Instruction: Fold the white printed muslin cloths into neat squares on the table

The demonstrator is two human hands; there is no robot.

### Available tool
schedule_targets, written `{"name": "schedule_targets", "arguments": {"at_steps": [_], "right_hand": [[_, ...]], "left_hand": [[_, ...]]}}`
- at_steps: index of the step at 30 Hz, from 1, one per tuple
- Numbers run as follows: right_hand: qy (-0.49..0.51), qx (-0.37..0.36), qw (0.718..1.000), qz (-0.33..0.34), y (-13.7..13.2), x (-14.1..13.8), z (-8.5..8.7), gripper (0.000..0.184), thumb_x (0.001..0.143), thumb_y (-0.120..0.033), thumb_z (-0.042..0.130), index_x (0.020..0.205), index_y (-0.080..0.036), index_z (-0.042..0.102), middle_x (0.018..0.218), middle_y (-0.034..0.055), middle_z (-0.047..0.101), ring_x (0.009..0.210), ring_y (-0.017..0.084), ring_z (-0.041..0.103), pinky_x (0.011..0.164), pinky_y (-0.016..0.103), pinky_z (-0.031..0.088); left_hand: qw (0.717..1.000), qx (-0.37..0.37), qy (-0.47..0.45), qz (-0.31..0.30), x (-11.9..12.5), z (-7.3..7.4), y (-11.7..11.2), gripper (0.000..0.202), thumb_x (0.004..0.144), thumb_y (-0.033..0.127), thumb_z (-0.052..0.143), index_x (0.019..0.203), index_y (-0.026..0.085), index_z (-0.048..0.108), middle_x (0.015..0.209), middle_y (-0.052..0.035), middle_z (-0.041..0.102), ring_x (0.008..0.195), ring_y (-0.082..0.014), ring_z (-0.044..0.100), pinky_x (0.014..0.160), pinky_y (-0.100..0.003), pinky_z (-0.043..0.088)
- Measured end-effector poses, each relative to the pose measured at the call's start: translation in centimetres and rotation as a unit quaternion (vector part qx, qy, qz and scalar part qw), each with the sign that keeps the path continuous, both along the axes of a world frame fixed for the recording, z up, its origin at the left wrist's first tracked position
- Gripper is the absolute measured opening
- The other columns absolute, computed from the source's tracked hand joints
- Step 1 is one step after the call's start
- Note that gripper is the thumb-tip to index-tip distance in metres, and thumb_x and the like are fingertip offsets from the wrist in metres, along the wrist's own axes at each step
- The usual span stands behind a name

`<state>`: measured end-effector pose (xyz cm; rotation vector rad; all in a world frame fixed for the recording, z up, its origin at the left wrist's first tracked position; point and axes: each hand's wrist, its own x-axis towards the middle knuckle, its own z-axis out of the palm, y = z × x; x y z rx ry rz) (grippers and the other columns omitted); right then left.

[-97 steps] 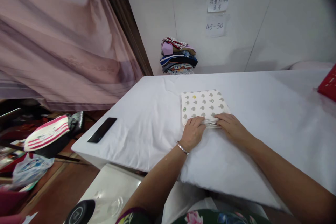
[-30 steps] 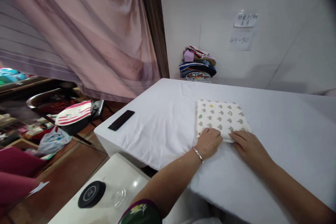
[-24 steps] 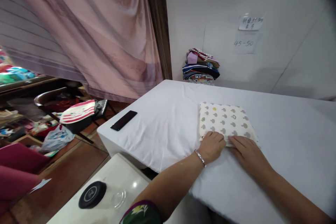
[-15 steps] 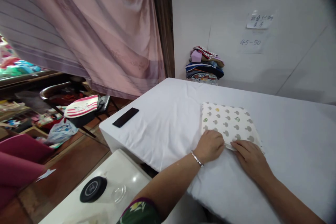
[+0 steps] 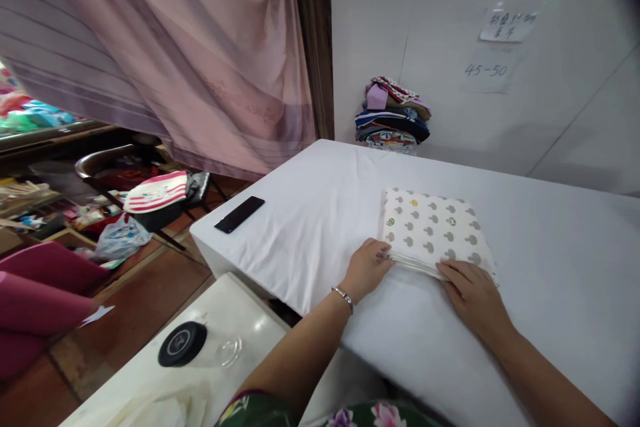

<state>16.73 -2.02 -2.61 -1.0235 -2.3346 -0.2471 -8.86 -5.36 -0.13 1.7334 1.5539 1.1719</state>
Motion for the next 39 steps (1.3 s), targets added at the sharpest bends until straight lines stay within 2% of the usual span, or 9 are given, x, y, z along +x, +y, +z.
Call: {"name": "schedule_targets", "arguments": {"at_steps": [11, 14, 19, 23, 25, 28, 31, 35, 39], "right_hand": [[0.0, 0.005, 1.0, -0.005, -0.7, -0.7, 0.6, 0.042, 0.084, -0.03, 0.049, 0.124, -0.02, 0.048, 0.119, 0.0099, 0.055, 0.106, 0.025, 0.051, 0.087, 0.042, 0.04], [-0.002, 0.007, 1.0, 0.015, -0.6, -0.8, 0.6, 0.039, 0.084, -0.027, 0.048, 0.123, -0.021, 0.05, 0.116, 0.0091, 0.058, 0.105, 0.024, 0.052, 0.088, 0.041, 0.04], [-0.014, 0.002, 0.999, 0.041, -0.5, -0.7, 0.2, 0.036, 0.085, -0.021, 0.045, 0.12, -0.024, 0.053, 0.114, 0.0075, 0.059, 0.103, 0.023, 0.054, 0.086, 0.041, 0.042], [-0.019, -0.004, 0.999, 0.038, -0.5, -0.6, 0.0, 0.039, 0.084, -0.021, 0.046, 0.123, -0.023, 0.05, 0.116, 0.008, 0.058, 0.105, 0.024, 0.053, 0.087, 0.043, 0.042], [-0.021, -0.008, 0.999, 0.04, -0.5, -0.6, 0.0, 0.041, 0.083, -0.019, 0.046, 0.124, -0.023, 0.049, 0.117, 0.0084, 0.057, 0.107, 0.024, 0.052, 0.088, 0.043, 0.041], [-0.026, -0.022, 0.999, 0.041, -0.6, -0.7, 0.0, 0.041, 0.083, -0.017, 0.045, 0.124, -0.022, 0.049, 0.119, 0.0091, 0.056, 0.108, 0.025, 0.051, 0.088, 0.044, 0.042], [-0.028, -0.056, 0.997, 0.038, -0.9, -0.8, 0.8, 0.04, 0.083, -0.018, 0.045, 0.123, -0.022, 0.05, 0.12, 0.009, 0.055, 0.108, 0.024, 0.051, 0.089, 0.044, 0.043], [0.046, -0.115, 0.992, -0.003, -0.6, -0.9, 3.4, 0.037, 0.086, -0.027, 0.046, 0.122, -0.025, 0.051, 0.121, 0.0071, 0.056, 0.111, 0.023, 0.051, 0.089, 0.041, 0.047], [0.09, -0.116, 0.987, -0.063, 1.9, -0.4, 5.2, 0.043, 0.088, -0.033, 0.043, 0.13, -0.023, 0.042, 0.135, 0.0072, 0.043, 0.124, 0.022, 0.039, 0.097, 0.041, 0.043]], "left_hand": [[0.997, 0.02, 0.055, 0.054, 1.2, 0.3, 0.6, 0.017, 0.07, 0.011, 0.051, 0.083, 0.021, 0.054, 0.083, 0.0008, 0.056, 0.073, -0.0123, 0.053, 0.069, -0.025, 0.045], [0.996, 0.043, 0.063, 0.056, 1.2, 0.5, 0.5, 0.019, 0.068, 0.008, 0.049, 0.083, 0.02, 0.052, 0.084, 0.0005, 0.055, 0.071, -0.0119, 0.051, 0.068, -0.025, 0.043], [0.994, -0.02, 0.049, 0.095, 0.9, 0.1, 0.6, 0.018, 0.064, 0.005, 0.048, 0.073, 0.02, 0.048, 0.073, 0.0021, 0.052, 0.064, -0.0115, 0.049, 0.058, -0.023, 0.04], [0.992, -0.053, 0.044, 0.103, 0.8, 0.3, 0.5, 0.018, 0.064, 0.005, 0.048, 0.073, 0.02, 0.05, 0.073, 0.0017, 0.053, 0.064, -0.0122, 0.05, 0.059, -0.025, 0.042], [0.994, -0.036, 0.049, 0.089, 0.8, 1.1, 0.4, 0.024, 0.063, 0.004, 0.048, 0.079, 0.02, 0.053, 0.081, -0.0001, 0.056, 0.072, -0.0141, 0.053, 0.066, -0.028, 0.045], [0.995, 0.064, 0.063, 0.032, 1.1, 2.8, 0.6, 0.037, 0.068, 0.006, 0.051, 0.101, 0.022, 0.052, 0.107, -0.0046, 0.054, 0.1, -0.0183, 0.051, 0.086, -0.034, 0.043], [0.983, 0.13, 0.117, -0.05, 1.7, 3.6, 1.4, 0.031, 0.077, 0.012, 0.05, 0.106, 0.024, 0.053, 0.114, -0.0052, 0.052, 0.108, -0.0189, 0.046, 0.092, -0.037, 0.04], [0.974, 0.11, 0.177, -0.093, 2.4, 2.1, 2.9, 0.014, 0.079, 0.01, 0.049, 0.081, 0.021, 0.057, 0.091, -0.0023, 0.059, 0.091, -0.0169, 0.052, 0.083, -0.035, 0.042], [0.979, 0.099, 0.157, -0.078, 2.5, 0.6, 3.4, 0.015, 0.076, 0.007, 0.05, 0.079, 0.02, 0.057, 0.089, -0.002, 0.058, 0.088, -0.0164, 0.052, 0.083, -0.035, 0.04]]}}
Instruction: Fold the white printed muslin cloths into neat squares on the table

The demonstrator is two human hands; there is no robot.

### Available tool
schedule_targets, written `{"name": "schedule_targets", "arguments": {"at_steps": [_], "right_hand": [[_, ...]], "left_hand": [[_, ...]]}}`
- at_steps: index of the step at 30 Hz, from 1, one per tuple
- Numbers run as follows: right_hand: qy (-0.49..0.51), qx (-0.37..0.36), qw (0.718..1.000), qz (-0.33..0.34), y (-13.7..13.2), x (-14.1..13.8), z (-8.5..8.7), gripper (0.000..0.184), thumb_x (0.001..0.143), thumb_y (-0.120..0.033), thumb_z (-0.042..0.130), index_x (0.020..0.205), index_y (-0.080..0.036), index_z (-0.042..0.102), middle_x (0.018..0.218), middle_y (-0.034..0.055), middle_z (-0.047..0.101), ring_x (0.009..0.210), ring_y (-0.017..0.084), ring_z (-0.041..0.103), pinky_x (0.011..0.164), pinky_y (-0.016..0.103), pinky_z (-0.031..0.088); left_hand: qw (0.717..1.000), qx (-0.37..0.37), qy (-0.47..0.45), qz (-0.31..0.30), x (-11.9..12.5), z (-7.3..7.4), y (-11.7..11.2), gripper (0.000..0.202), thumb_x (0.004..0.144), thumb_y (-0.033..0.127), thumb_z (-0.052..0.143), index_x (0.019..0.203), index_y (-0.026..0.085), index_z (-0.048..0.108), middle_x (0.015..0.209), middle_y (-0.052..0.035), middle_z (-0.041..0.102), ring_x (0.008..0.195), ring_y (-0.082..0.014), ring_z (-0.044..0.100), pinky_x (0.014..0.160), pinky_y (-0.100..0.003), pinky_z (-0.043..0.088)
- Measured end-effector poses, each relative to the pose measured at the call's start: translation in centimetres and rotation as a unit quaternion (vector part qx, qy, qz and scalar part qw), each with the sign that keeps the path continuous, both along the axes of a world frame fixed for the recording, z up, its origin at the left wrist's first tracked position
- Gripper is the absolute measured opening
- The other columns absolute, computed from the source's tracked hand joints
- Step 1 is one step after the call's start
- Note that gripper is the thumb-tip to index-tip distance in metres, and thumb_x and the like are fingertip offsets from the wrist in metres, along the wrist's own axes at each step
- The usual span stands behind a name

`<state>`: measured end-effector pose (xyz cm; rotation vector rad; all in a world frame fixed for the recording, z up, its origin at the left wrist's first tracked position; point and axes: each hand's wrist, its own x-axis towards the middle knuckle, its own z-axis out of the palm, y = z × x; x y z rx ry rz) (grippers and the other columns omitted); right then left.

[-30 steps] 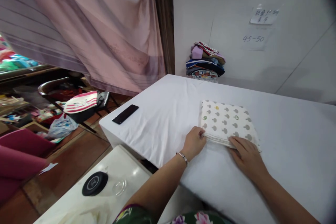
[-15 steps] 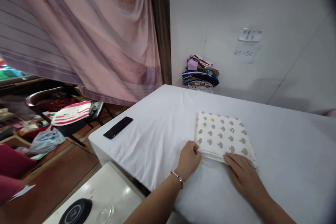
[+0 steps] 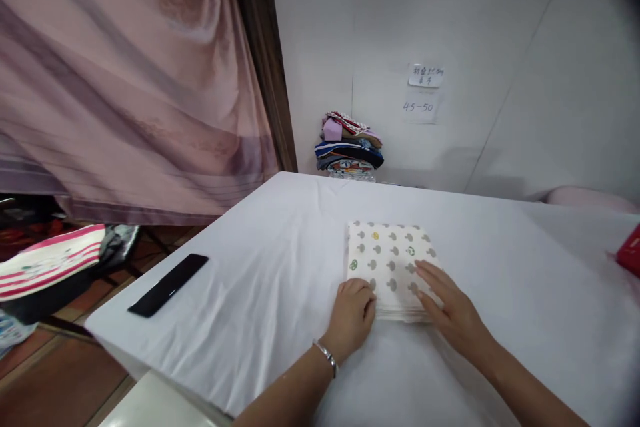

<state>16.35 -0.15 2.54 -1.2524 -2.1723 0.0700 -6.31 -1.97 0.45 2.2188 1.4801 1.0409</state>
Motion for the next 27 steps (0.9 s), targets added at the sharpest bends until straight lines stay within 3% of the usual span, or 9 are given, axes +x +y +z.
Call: {"name": "schedule_targets", "arguments": {"at_steps": [4, 8, 12, 17, 22, 25, 27], "right_hand": [[-0.083, -0.03, 0.995, -0.053, 2.5, 1.3, -2.5, 0.053, 0.087, -0.044, 0.041, 0.133, -0.018, 0.038, 0.138, 0.0121, 0.038, 0.127, 0.029, 0.033, 0.096, 0.051, 0.038], [-0.072, -0.125, 0.986, -0.086, 2.7, 2.2, -5.0, 0.054, 0.089, -0.047, 0.033, 0.135, -0.02, 0.037, 0.143, 0.0069, 0.03, 0.132, 0.027, 0.022, 0.103, 0.052, 0.028], [0.053, -0.194, 0.977, -0.074, 2.3, 2.8, -4.6, 0.054, 0.086, -0.05, 0.035, 0.132, -0.022, 0.042, 0.144, 0.0029, 0.028, 0.133, 0.023, 0.019, 0.108, 0.044, 0.024], [0.152, -0.246, 0.941, -0.175, 2.9, 3.5, -3.8, 0.057, 0.078, -0.052, 0.045, 0.128, -0.025, 0.047, 0.145, 0.0018, 0.026, 0.13, 0.027, 0.026, 0.103, 0.042, 0.033], [0.184, -0.325, 0.912, -0.169, 3.9, 4.3, -3.3, 0.064, 0.073, -0.046, 0.052, 0.132, -0.024, 0.042, 0.137, 0.0049, 0.041, 0.122, 0.028, 0.041, 0.097, 0.04, 0.039], [0.185, -0.349, 0.909, -0.133, 6.0, 7.0, -2.9, 0.066, 0.068, -0.043, 0.057, 0.13, -0.023, 0.045, 0.128, 0.0058, 0.052, 0.111, 0.029, 0.052, 0.09, 0.039, 0.045], [0.164, -0.337, 0.919, -0.118, 8.4, 9.8, -2.8, 0.066, 0.065, -0.042, 0.058, 0.127, -0.022, 0.048, 0.122, 0.0063, 0.057, 0.105, 0.03, 0.056, 0.086, 0.039, 0.048]], "left_hand": [[1.0, -0.004, -0.027, -0.004, -0.2, 0.1, -0.4, 0.018, 0.076, 0.007, 0.049, 0.081, 0.021, 0.058, 0.091, -0.0022, 0.058, 0.091, -0.0166, 0.052, 0.085, -0.035, 0.039], [0.998, -0.035, -0.052, -0.006, -0.3, 0.7, -0.5, 0.017, 0.075, 0.008, 0.051, 0.078, 0.021, 0.061, 0.09, -0.0016, 0.059, 0.091, -0.0162, 0.053, 0.086, -0.034, 0.039], [0.988, -0.081, -0.125, 0.033, -0.8, 0.9, 0.5, 0.013, 0.075, 0.012, 0.05, 0.076, 0.021, 0.06, 0.09, -0.0021, 0.058, 0.088, -0.0155, 0.054, 0.081, -0.03, 0.043], [0.962, -0.155, -0.176, 0.139, -1.9, 0.5, 2.4, 0.028, 0.075, 0.019, 0.051, 0.103, 0.02, 0.054, 0.104, -0.0047, 0.056, 0.085, -0.0147, 0.056, 0.076, -0.027, 0.045], [0.943, -0.233, -0.191, 0.14, -1.6, 1.0, 2.8, 0.039, 0.075, 0.022, 0.051, 0.114, 0.021, 0.047, 0.097, -0.0027, 0.06, 0.083, -0.0148, 0.057, 0.077, -0.026, 0.043], [0.929, -0.259, -0.226, 0.134, 0.3, 0.9, 1.8, 0.038, 0.073, 0.021, 0.055, 0.11, 0.019, 0.046, 0.096, -0.0035, 0.061, 0.082, -0.0145, 0.057, 0.075, -0.025, 0.044], [0.918, -0.294, -0.252, 0.084, 2.1, 0.5, 0.7, 0.041, 0.07, 0.022, 0.059, 0.109, 0.019, 0.046, 0.093, -0.0031, 0.061, 0.079, -0.0138, 0.057, 0.071, -0.024, 0.044]]}}
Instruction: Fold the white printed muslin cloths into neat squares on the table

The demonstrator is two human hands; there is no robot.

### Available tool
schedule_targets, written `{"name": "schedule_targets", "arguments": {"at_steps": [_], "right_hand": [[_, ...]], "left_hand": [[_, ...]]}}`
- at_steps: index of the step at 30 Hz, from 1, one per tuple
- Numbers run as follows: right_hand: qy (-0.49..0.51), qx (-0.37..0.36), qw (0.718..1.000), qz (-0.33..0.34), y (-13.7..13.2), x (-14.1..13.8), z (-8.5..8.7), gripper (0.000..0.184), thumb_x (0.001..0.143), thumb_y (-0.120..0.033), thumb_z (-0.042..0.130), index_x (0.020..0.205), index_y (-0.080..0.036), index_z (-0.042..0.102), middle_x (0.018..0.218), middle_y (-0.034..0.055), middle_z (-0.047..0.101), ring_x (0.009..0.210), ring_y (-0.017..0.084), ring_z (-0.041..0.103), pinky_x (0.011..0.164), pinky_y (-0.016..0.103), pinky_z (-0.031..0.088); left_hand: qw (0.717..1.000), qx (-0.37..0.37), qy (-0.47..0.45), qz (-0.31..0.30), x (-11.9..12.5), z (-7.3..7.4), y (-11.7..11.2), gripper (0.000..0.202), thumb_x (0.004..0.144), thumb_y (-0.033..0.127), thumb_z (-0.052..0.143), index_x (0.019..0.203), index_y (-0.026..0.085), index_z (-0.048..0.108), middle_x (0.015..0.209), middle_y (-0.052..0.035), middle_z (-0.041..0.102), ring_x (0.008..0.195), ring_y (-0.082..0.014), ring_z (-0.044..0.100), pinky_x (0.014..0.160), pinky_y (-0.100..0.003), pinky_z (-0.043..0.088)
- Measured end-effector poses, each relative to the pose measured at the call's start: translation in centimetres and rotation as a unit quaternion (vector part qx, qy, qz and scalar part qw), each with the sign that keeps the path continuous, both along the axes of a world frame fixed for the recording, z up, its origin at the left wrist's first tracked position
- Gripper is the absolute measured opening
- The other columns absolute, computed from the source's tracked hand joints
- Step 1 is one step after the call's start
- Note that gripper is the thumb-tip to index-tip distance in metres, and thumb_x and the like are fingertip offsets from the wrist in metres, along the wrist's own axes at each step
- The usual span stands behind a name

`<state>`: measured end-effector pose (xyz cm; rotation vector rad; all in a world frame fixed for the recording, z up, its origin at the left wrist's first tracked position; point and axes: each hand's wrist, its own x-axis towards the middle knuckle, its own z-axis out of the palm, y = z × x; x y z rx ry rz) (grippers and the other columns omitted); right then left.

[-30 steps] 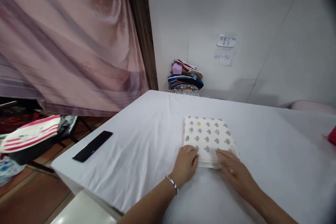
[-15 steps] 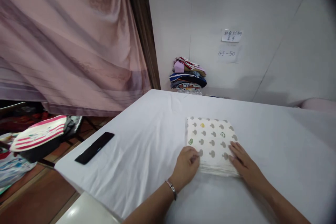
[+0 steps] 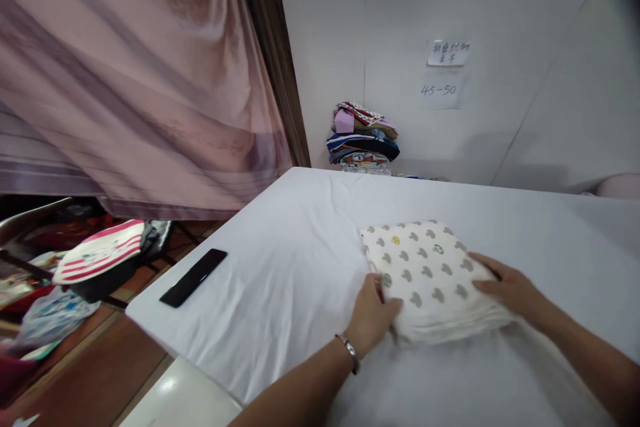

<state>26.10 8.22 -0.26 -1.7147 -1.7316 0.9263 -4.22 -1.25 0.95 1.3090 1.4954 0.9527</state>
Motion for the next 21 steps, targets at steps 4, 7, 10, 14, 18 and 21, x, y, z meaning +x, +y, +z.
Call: {"name": "schedule_targets", "arguments": {"at_steps": [4, 7, 10, 14, 18, 21], "right_hand": [[-0.184, 0.058, 0.981, 0.02, 4.0, 4.3, 0.5, 0.049, 0.065, -0.035, 0.052, 0.112, -0.021, 0.06, 0.115, 0.011, 0.061, 0.1, 0.035, 0.057, 0.082, 0.046, 0.048], [-0.326, 0.202, 0.922, 0.051, 3.6, 3.3, 1.6, 0.045, 0.073, -0.034, 0.043, 0.111, -0.018, 0.06, 0.124, 0.0146, 0.053, 0.116, 0.036, 0.045, 0.093, 0.051, 0.038], [-0.324, 0.318, 0.884, 0.115, 0.6, -0.7, 2.3, 0.048, 0.085, -0.041, 0.032, 0.125, -0.02, 0.048, 0.136, 0.0091, 0.042, 0.127, 0.028, 0.033, 0.101, 0.048, 0.031], [-0.331, 0.264, 0.894, 0.148, -3.6, -5.7, 1.0, 0.056, 0.087, -0.05, 0.032, 0.135, -0.021, 0.036, 0.143, 0.0052, 0.031, 0.132, 0.027, 0.024, 0.104, 0.048, 0.027], [-0.359, 0.193, 0.899, 0.161, -5.0, -7.1, -1.1, 0.062, 0.087, -0.056, 0.027, 0.137, -0.019, 0.034, 0.145, 0.0053, 0.026, 0.133, 0.025, 0.018, 0.106, 0.048, 0.023], [-0.359, 0.197, 0.898, 0.162, -5.0, -6.9, -1.7, 0.062, 0.087, -0.056, 0.027, 0.138, -0.021, 0.032, 0.145, 0.0039, 0.024, 0.134, 0.024, 0.016, 0.108, 0.047, 0.02]], "left_hand": [[0.994, -0.029, -0.001, -0.11, 2.8, -0.5, -1.7, 0.045, 0.066, 0.032, 0.067, 0.106, 0.021, 0.051, 0.091, -0.0013, 0.06, 0.073, -0.0128, 0.054, 0.065, -0.025, 0.044], [0.995, 0.003, 0.043, -0.086, 2.2, -0.5, -1.0, 0.028, 0.071, 0.028, 0.06, 0.097, 0.022, 0.055, 0.092, -0.0002, 0.06, 0.072, -0.012, 0.054, 0.067, -0.025, 0.044], [0.993, 0.027, 0.111, 0.008, -0.1, -0.7, 1.5, 0.025, 0.075, 0.021, 0.052, 0.1, 0.022, 0.053, 0.09, -0.0008, 0.06, 0.074, -0.0132, 0.055, 0.071, -0.027, 0.044], [0.969, 0.098, 0.213, 0.08, -2.4, -1.1, 5.3, 0.042, 0.076, 0.022, 0.051, 0.118, 0.02, 0.046, 0.114, -0.007, 0.055, 0.1, -0.0189, 0.052, 0.087, -0.03, 0.04], [0.939, 0.153, 0.307, 0.035, -2.3, -1.4, 8.1, 0.051, 0.074, 0.021, 0.051, 0.124, 0.016, 0.045, 0.122, -0.0099, 0.053, 0.116, -0.0238, 0.041, 0.097, -0.035, 0.033], [0.935, 0.142, 0.325, 0.004, -2.2, -1.0, 9.4, 0.048, 0.074, 0.019, 0.048, 0.121, 0.021, 0.05, 0.11, -0.0067, 0.061, 0.107, -0.0229, 0.047, 0.092, -0.035, 0.035]]}}
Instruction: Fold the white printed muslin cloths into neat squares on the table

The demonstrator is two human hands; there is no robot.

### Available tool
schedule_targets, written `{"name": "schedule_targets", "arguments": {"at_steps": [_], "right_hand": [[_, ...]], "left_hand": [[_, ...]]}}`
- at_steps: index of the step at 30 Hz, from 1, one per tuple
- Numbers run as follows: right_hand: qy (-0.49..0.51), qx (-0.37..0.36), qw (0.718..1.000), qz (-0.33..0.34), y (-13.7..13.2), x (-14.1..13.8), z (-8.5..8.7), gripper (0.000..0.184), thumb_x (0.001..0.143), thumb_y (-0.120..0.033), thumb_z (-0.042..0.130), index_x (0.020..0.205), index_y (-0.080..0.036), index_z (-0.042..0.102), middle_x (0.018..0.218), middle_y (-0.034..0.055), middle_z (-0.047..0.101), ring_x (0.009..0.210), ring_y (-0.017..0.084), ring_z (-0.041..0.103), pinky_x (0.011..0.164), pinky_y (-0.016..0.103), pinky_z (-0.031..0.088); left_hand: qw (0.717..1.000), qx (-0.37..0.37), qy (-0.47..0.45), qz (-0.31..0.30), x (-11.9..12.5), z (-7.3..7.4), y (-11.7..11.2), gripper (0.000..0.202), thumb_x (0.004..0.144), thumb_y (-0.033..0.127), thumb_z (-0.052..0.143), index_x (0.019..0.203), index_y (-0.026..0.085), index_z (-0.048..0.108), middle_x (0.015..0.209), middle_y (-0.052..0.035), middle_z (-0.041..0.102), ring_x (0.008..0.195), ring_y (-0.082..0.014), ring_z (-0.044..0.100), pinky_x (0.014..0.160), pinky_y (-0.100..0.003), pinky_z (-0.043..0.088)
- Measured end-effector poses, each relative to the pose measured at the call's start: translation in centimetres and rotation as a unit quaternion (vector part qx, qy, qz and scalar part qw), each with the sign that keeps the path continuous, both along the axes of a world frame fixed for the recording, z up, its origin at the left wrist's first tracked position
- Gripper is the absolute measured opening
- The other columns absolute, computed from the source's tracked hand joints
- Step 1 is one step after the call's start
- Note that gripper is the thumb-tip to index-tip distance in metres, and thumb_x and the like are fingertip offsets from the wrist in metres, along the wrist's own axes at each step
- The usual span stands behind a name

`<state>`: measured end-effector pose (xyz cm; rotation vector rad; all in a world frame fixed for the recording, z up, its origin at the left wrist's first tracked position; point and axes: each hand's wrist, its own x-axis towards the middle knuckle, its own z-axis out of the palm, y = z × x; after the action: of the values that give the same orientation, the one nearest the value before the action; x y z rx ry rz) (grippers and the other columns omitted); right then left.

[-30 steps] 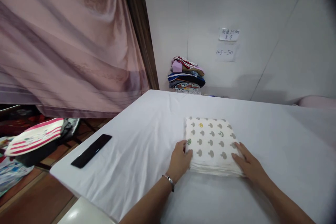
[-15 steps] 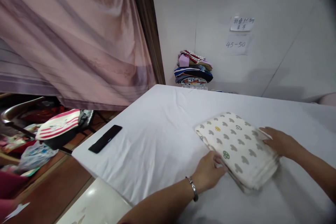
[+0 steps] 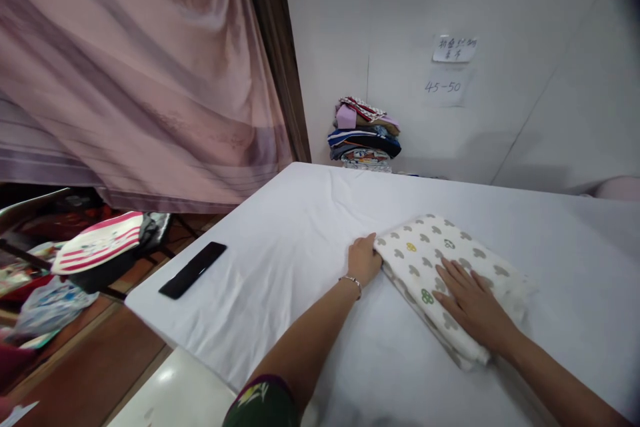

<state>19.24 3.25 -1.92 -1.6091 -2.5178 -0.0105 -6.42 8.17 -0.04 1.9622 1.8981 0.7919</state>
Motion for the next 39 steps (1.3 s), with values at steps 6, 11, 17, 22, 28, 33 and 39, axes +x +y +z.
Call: {"name": "schedule_targets", "arguments": {"at_steps": [6, 11, 17, 22, 28, 33, 39], "right_hand": [[0.016, -0.006, 1.0, -0.006, 0.1, -0.1, 0.6, 0.059, 0.088, -0.055, 0.025, 0.138, -0.024, 0.032, 0.146, 0.0028, 0.024, 0.134, 0.024, 0.015, 0.108, 0.048, 0.019], [0.028, -0.02, 0.999, -0.002, -0.1, -0.4, 0.7, 0.058, 0.088, -0.054, 0.025, 0.138, -0.025, 0.032, 0.146, 0.0027, 0.023, 0.134, 0.024, 0.015, 0.108, 0.05, 0.017], [0.072, -0.069, 0.995, -0.012, 0.9, 0.1, 2.4, 0.058, 0.088, -0.055, 0.026, 0.138, -0.026, 0.032, 0.145, 0.0036, 0.024, 0.133, 0.025, 0.018, 0.106, 0.049, 0.022], [0.064, 0.039, 0.994, -0.073, 3.6, 1.5, 3.9, 0.061, 0.088, -0.054, 0.024, 0.139, -0.021, 0.03, 0.145, 0.0069, 0.026, 0.134, 0.026, 0.017, 0.106, 0.049, 0.021], [-0.005, 0.04, 0.995, -0.092, 4.7, 1.9, 0.9, 0.061, 0.086, -0.056, 0.023, 0.132, -0.019, 0.041, 0.143, 0.0084, 0.031, 0.132, 0.025, 0.024, 0.105, 0.049, 0.021], [-0.013, 0.025, 0.997, -0.075, 4.5, 2.5, 1.2, 0.059, 0.086, -0.057, 0.022, 0.129, -0.022, 0.043, 0.142, 0.0072, 0.032, 0.132, 0.026, 0.024, 0.104, 0.05, 0.023], [0.027, 0.028, 0.983, -0.178, 5.1, 5.6, 1.8, 0.062, 0.083, -0.059, 0.027, 0.13, -0.021, 0.041, 0.134, 0.0125, 0.043, 0.121, 0.033, 0.04, 0.092, 0.054, 0.035]], "left_hand": [[1.0, -0.006, -0.026, 0.005, -1.3, 0.7, 1.1, 0.039, 0.072, 0.012, 0.042, 0.098, 0.03, 0.065, 0.092, 0.0022, 0.067, 0.1, -0.0197, 0.05, 0.092, -0.034, 0.03], [0.999, -0.015, -0.039, 0.001, -1.7, 0.3, 1.2, 0.042, 0.071, 0.013, 0.044, 0.104, 0.03, 0.064, 0.098, 0.0024, 0.067, 0.102, -0.0208, 0.049, 0.094, -0.036, 0.029], [0.999, -0.027, -0.003, -0.029, -1.7, 0.8, 1.0, 0.042, 0.073, 0.015, 0.045, 0.111, 0.025, 0.06, 0.108, -0.0016, 0.064, 0.107, -0.0219, 0.05, 0.096, -0.036, 0.032], [0.991, -0.016, -0.04, -0.125, -1.1, 3.0, 1.7, 0.059, 0.068, 0.007, 0.044, 0.125, 0.019, 0.048, 0.129, -0.0048, 0.049, 0.118, -0.0181, 0.043, 0.103, -0.031, 0.03], [0.99, -0.011, -0.025, -0.137, 1.3, 3.1, 2.6, 0.043, 0.083, 0.036, 0.045, 0.122, 0.021, 0.051, 0.131, -0.0043, 0.048, 0.121, -0.0202, 0.04, 0.104, -0.034, 0.028], [0.99, -0.099, 0.036, -0.088, 1.8, 2.5, 3.3, 0.057, 0.078, 0.049, 0.049, 0.127, 0.019, 0.046, 0.127, -0.0097, 0.051, 0.116, -0.0263, 0.046, 0.097, -0.037, 0.034], [0.978, -0.2, -0.002, -0.063, 0.5, 3.7, 4.7, 0.06, 0.067, 0.056, 0.057, 0.116, 0.02, 0.054, 0.118, -0.0099, 0.058, 0.106, -0.0267, 0.054, 0.086, -0.03, 0.04]]}}
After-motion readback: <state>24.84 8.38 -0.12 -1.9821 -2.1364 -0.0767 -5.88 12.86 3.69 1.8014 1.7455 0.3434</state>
